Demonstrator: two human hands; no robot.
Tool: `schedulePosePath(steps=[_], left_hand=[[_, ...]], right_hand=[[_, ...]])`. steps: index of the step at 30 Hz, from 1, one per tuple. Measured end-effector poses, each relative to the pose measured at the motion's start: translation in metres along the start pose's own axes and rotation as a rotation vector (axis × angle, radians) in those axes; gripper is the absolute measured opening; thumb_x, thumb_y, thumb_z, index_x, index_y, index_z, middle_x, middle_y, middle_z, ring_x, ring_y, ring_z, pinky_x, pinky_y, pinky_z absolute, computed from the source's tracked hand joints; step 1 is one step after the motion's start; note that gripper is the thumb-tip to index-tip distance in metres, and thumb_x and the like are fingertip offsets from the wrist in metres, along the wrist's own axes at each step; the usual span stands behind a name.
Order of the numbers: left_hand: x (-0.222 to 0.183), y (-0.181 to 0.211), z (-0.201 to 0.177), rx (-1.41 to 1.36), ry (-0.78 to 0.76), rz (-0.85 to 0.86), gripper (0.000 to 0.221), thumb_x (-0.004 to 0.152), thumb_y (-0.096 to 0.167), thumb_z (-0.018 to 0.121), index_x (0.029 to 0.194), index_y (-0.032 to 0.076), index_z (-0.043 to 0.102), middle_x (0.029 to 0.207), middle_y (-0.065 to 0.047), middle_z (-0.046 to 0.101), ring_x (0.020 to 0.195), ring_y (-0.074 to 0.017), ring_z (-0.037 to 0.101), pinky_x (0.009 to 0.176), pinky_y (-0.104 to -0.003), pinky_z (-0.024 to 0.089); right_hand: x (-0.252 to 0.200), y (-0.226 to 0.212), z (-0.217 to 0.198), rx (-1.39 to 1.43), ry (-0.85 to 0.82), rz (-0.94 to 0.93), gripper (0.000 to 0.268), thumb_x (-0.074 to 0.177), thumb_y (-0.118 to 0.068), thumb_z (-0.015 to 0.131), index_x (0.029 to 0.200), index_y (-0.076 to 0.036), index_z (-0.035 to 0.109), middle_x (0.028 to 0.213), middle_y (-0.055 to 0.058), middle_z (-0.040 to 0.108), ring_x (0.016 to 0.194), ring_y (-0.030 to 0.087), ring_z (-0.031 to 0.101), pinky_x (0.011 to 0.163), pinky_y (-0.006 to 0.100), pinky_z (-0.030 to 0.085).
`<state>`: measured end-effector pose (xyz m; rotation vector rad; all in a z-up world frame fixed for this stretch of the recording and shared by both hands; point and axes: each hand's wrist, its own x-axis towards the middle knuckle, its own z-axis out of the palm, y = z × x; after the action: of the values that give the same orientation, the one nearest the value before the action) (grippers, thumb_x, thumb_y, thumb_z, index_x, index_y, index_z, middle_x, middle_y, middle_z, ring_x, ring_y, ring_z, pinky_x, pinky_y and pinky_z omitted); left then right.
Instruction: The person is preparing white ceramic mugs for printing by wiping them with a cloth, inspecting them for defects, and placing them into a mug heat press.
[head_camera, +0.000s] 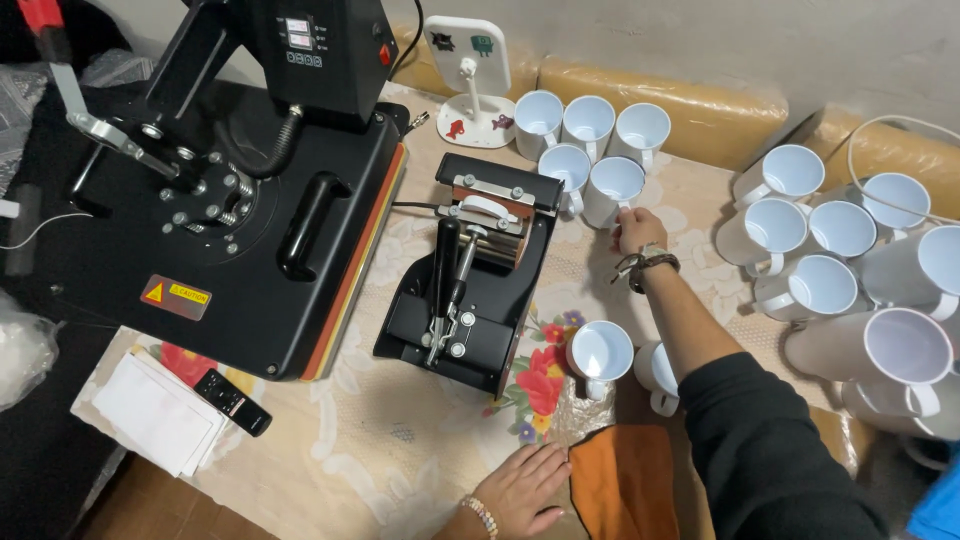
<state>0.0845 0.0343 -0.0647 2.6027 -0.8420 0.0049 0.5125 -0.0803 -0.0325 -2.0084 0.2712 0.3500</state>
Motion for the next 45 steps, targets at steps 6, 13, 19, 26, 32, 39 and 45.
schedulePosePath(steps=[6,13,19,26,32,39,45], left_hand=[[0.002,0.001,-0.006,-0.03,-0.003,-0.003,0.062,0.104,0.04,0.044,0.147,-0.004,0.047,0.153,-0.024,0.046,0.145,-0.0358,0.039,0.121,-0.049,0.022],[0.002,0.0,-0.005,-0.021,0.049,0.001,0.063,0.102,0.041,0.047,0.146,-0.004,0.05,0.15,-0.024,0.05,0.143,-0.0353,0.042,0.121,-0.047,0.025],[0.006,-0.002,-0.006,-0.016,0.009,0.003,0.058,0.101,0.041,0.049,0.139,-0.002,0.054,0.143,-0.022,0.054,0.136,-0.0358,0.047,0.116,-0.048,0.029],[-0.003,-0.009,0.028,-0.175,-0.047,0.042,0.061,0.095,0.037,0.061,0.138,-0.005,0.051,0.143,-0.026,0.051,0.137,-0.0417,0.043,0.115,-0.056,0.028],[0.065,0.035,0.001,-0.292,0.61,-0.411,0.019,0.098,0.018,0.059,0.101,0.004,0.071,0.09,-0.011,0.07,0.08,-0.027,0.064,0.07,-0.039,0.053],[0.154,0.076,0.027,-0.831,0.572,-0.745,0.029,0.098,0.028,0.065,0.122,0.013,0.062,0.098,-0.004,0.067,0.073,-0.0207,0.068,0.064,-0.031,0.054],[0.182,0.081,0.017,-0.969,0.616,-0.834,0.02,0.098,0.016,0.065,0.115,0.006,0.064,0.067,-0.002,0.06,0.061,-0.0128,0.056,0.06,-0.027,0.047]], right_hand=[[0.014,-0.005,0.01,0.153,-0.036,0.03,0.026,0.102,-0.023,0.043,0.095,-0.005,0.061,0.078,0.008,0.067,0.06,0.02,0.061,0.057,0.032,0.062],[0.042,0.014,0.006,0.159,-0.041,0.045,0.039,0.097,-0.031,0.056,0.128,-0.008,0.048,0.09,0.01,0.069,0.075,0.018,0.066,0.065,0.031,0.059],[-0.051,-0.042,-0.076,-0.226,-0.17,-0.137,0.056,0.095,-0.04,0.061,0.139,-0.008,0.049,0.107,0.012,0.07,0.09,0.022,0.068,0.071,0.038,0.059],[-0.259,0.059,-0.2,0.02,0.363,-0.484,0.008,0.108,-0.014,0.061,0.109,-0.006,0.065,0.087,0.004,0.067,0.069,0.011,0.056,0.066,0.024,0.046],[-0.319,0.198,-0.169,0.098,0.349,-0.042,0.016,0.091,-0.018,0.071,0.106,-0.01,0.072,0.09,0.001,0.07,0.081,0.011,0.06,0.078,0.025,0.049],[-0.271,0.251,-0.129,0.48,0.429,0.148,0.033,0.101,-0.031,0.066,0.121,-0.005,0.064,0.096,0.011,0.064,0.069,0.017,0.059,0.051,0.031,0.058],[-0.25,0.255,-0.103,0.642,0.371,0.162,0.026,0.103,-0.034,0.059,0.108,-0.009,0.065,0.062,0.004,0.055,0.046,0.011,0.047,0.036,0.024,0.044]])
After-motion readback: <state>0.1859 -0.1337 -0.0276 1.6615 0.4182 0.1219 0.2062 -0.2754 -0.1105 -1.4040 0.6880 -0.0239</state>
